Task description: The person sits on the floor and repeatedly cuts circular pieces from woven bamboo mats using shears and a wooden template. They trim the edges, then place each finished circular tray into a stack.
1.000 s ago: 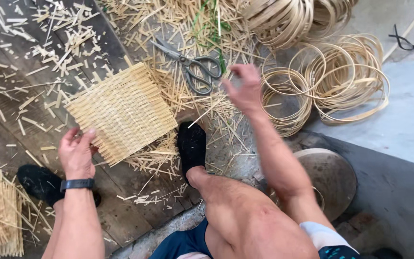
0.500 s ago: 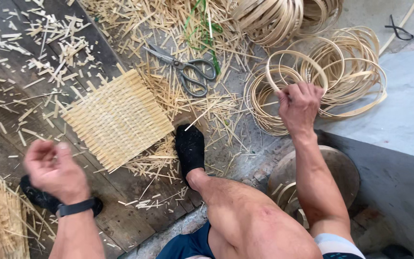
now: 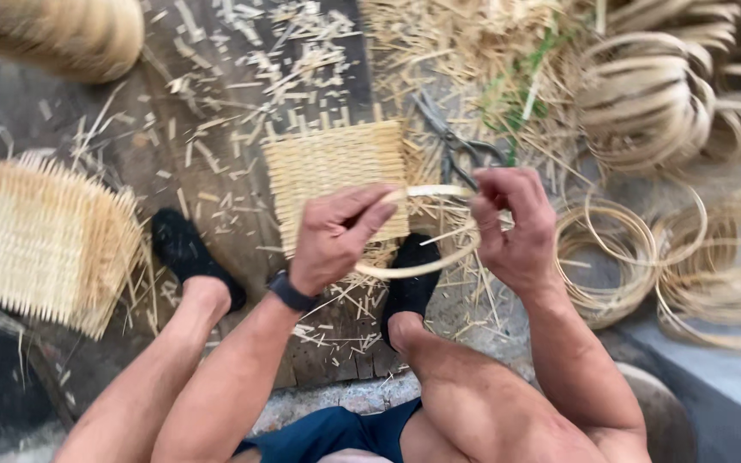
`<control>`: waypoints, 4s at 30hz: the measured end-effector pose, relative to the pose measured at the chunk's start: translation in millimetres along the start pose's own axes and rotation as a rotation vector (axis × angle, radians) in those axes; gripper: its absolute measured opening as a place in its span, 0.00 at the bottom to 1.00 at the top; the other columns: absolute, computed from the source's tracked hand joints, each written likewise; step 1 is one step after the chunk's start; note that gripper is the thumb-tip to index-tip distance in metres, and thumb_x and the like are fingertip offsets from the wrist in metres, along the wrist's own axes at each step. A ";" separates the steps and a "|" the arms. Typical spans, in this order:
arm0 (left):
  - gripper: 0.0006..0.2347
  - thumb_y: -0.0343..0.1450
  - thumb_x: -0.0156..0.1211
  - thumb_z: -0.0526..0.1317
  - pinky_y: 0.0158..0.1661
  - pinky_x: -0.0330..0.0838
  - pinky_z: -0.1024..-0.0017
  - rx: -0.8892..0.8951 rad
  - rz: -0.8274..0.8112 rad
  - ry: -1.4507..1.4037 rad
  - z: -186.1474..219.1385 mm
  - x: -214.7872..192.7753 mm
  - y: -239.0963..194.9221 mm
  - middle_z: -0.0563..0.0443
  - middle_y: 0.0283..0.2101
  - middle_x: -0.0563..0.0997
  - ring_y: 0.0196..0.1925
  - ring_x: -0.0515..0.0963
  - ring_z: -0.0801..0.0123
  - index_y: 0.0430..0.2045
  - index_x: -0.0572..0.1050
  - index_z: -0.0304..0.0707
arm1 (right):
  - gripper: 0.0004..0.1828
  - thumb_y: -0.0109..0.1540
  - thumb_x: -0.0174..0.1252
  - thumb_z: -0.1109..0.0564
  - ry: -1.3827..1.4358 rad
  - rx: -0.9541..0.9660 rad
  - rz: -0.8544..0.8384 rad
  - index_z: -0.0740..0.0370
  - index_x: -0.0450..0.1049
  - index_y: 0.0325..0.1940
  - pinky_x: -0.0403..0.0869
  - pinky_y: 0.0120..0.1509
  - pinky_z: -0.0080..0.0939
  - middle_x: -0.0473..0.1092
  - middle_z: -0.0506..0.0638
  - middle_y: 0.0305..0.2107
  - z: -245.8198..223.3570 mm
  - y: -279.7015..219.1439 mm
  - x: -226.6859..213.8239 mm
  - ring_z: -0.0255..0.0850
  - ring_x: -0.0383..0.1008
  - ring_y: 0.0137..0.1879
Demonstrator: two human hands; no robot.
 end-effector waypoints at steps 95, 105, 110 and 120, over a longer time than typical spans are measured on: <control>0.07 0.62 0.73 0.33 0.36 0.78 0.72 -0.487 0.466 0.504 -208.9 -88.6 -24.3 0.47 0.28 0.86 0.29 0.85 0.69 0.30 0.85 0.36 | 0.08 0.55 0.71 0.57 -0.359 0.440 0.014 0.59 0.84 0.37 0.76 0.42 0.42 0.79 0.52 0.27 125.1 36.2 146.8 0.42 0.79 0.32; 0.07 0.65 0.73 0.32 0.40 0.78 0.75 -0.294 0.284 0.375 -266.2 -123.9 -27.6 0.49 0.32 0.85 0.33 0.82 0.75 0.34 0.84 0.31 | 0.04 0.54 0.67 0.56 -0.318 0.389 0.142 0.55 0.84 0.32 0.77 0.45 0.43 0.80 0.51 0.30 159.4 25.9 165.5 0.44 0.81 0.37; 0.07 0.65 0.74 0.31 0.37 0.76 0.77 -0.387 0.316 0.389 -262.4 -124.7 -29.2 0.51 0.31 0.84 0.32 0.81 0.76 0.34 0.83 0.30 | 0.05 0.56 0.66 0.53 -0.268 0.511 0.133 0.52 0.84 0.33 0.76 0.51 0.45 0.80 0.52 0.33 146.1 27.2 171.3 0.46 0.82 0.39; 0.07 0.66 0.75 0.30 0.38 0.78 0.78 -0.470 0.301 0.197 -254.8 -129.4 -29.6 0.50 0.35 0.85 0.33 0.82 0.77 0.34 0.83 0.28 | 0.07 0.52 0.70 0.56 -0.114 0.541 0.025 0.58 0.83 0.33 0.78 0.48 0.44 0.80 0.54 0.30 151.6 32.3 147.6 0.47 0.82 0.39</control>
Point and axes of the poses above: each hand's wrist, its own y-axis towards the middle knuckle, its own x-axis out of the palm, z = x × y, the point moved 1 cm from there along y, towards the middle knuckle
